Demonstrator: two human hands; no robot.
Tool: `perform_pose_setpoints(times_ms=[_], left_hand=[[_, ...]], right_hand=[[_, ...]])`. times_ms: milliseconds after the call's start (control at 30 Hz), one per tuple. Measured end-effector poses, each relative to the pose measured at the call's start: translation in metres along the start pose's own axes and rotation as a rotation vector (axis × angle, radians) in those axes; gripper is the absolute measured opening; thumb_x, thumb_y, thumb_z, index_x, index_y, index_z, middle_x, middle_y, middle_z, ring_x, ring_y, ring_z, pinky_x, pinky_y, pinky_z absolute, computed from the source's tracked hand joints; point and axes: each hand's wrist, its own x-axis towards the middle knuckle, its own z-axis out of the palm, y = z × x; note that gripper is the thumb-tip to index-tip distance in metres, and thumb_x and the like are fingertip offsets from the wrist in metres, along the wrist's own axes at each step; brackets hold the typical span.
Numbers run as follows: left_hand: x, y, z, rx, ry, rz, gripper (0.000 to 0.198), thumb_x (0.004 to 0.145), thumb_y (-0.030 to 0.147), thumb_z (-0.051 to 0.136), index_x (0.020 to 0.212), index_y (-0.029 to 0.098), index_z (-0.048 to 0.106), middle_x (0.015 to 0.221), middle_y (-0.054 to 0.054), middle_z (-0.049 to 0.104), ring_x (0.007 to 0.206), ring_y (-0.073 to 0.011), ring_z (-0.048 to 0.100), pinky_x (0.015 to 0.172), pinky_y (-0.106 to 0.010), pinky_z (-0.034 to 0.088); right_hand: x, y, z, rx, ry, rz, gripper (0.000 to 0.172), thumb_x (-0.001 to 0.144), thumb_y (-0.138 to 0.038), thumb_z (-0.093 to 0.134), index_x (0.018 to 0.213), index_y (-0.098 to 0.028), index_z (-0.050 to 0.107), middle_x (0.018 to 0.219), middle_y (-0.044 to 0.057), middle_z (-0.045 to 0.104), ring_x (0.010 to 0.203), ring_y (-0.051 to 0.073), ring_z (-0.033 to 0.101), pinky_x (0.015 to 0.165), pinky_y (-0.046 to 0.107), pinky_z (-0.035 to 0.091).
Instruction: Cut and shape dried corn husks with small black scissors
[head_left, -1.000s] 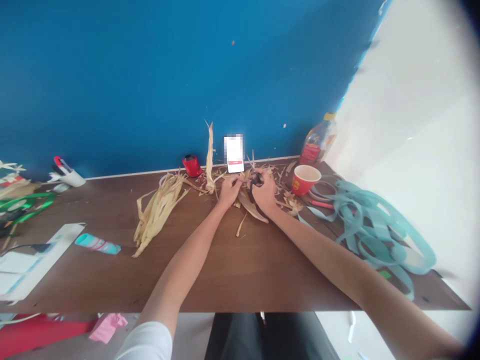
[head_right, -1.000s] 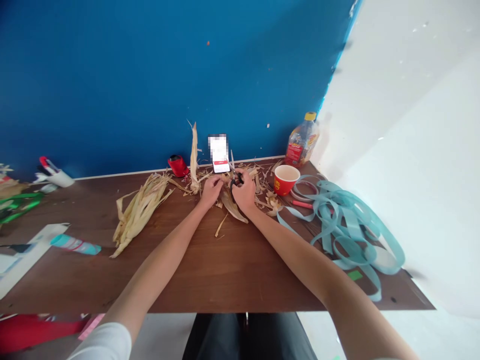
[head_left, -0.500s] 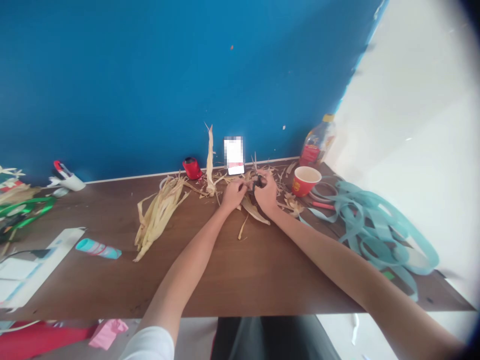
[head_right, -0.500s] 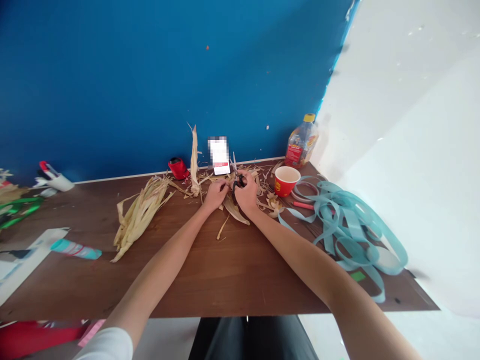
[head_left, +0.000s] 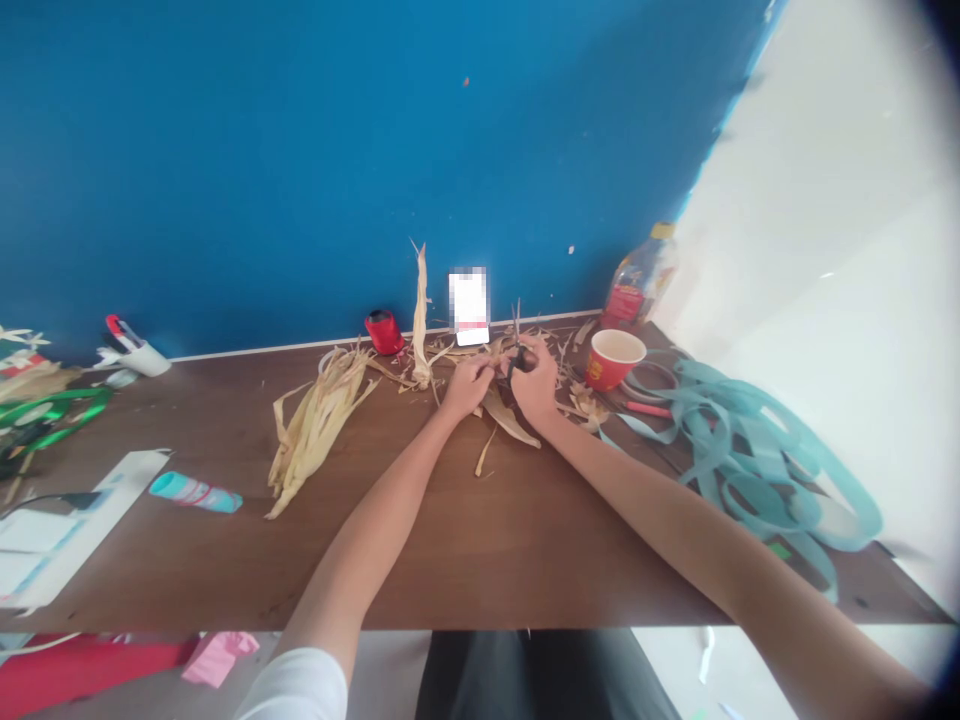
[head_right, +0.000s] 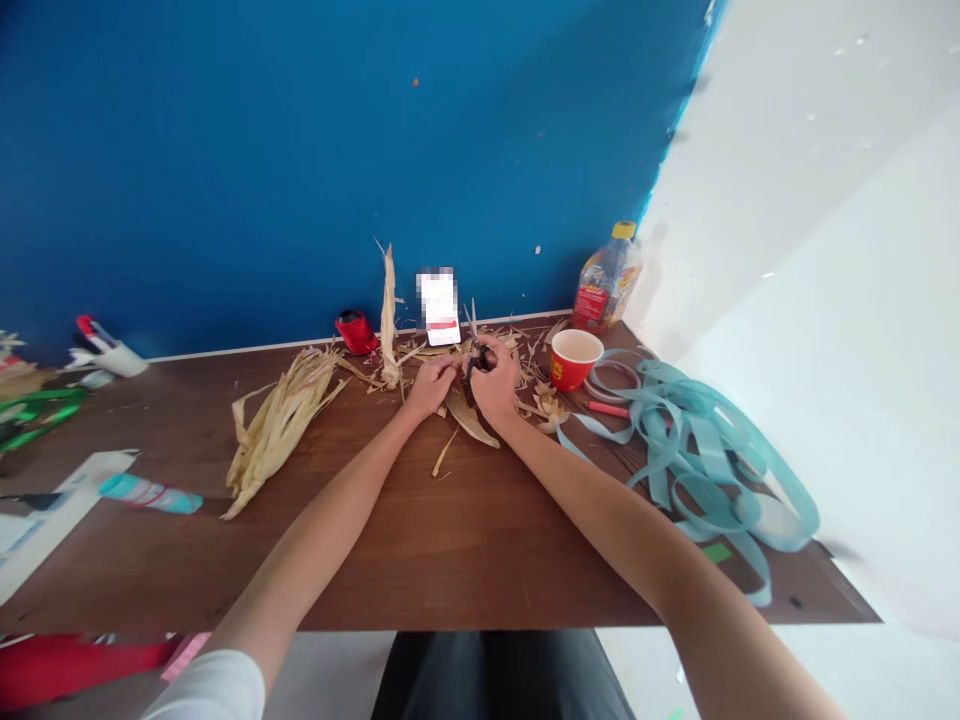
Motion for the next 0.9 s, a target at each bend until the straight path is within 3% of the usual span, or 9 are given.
perform_pose_setpoints(times_ms=[233, 433, 900], left_hand=[[0.0017, 0.0008, 0.0013, -0.025, 0.057, -0.066, 0.027, 0.085, 0.014, 0.041, 0.079, 0.015, 0.068, 0.091, -0.007, 0.071, 0.092, -0.0204, 0.063, 0.089, -0.032, 0.047], [0.0020, -0.0005, 0.0003, 0.012, 0.040, -0.030, 0.027, 0.088, 0.017, 0.042, 0.070, 0.016, 0.062, 0.075, -0.004, 0.066, 0.074, -0.0169, 0.059, 0.074, -0.028, 0.045], [0.0010, -0.0006, 0.0003, -0.085, 0.036, -0.084, 0.024, 0.085, 0.019, 0.045, 0.065, 0.016, 0.058, 0.064, 0.000, 0.060, 0.068, -0.0149, 0.055, 0.068, -0.026, 0.043]], right_hand=[[0.0007, 0.0031, 0.0009, 0.036, -0.037, 0.004, 0.045, 0.071, -0.023, 0.064, 0.115, -0.020, 0.059, 0.085, 0.003, 0.071, 0.078, 0.019, 0.068, 0.078, 0.035, 0.054], [0.0015, 0.0035, 0.0011, 0.039, -0.058, 0.010, 0.045, 0.069, -0.022, 0.064, 0.114, -0.020, 0.060, 0.088, 0.004, 0.071, 0.079, 0.020, 0.068, 0.074, 0.035, 0.054], [0.0009, 0.0005, 0.0006, -0.013, -0.071, 0.013, 0.040, 0.070, -0.025, 0.063, 0.109, -0.020, 0.062, 0.086, 0.003, 0.070, 0.078, 0.019, 0.067, 0.075, 0.034, 0.054]])
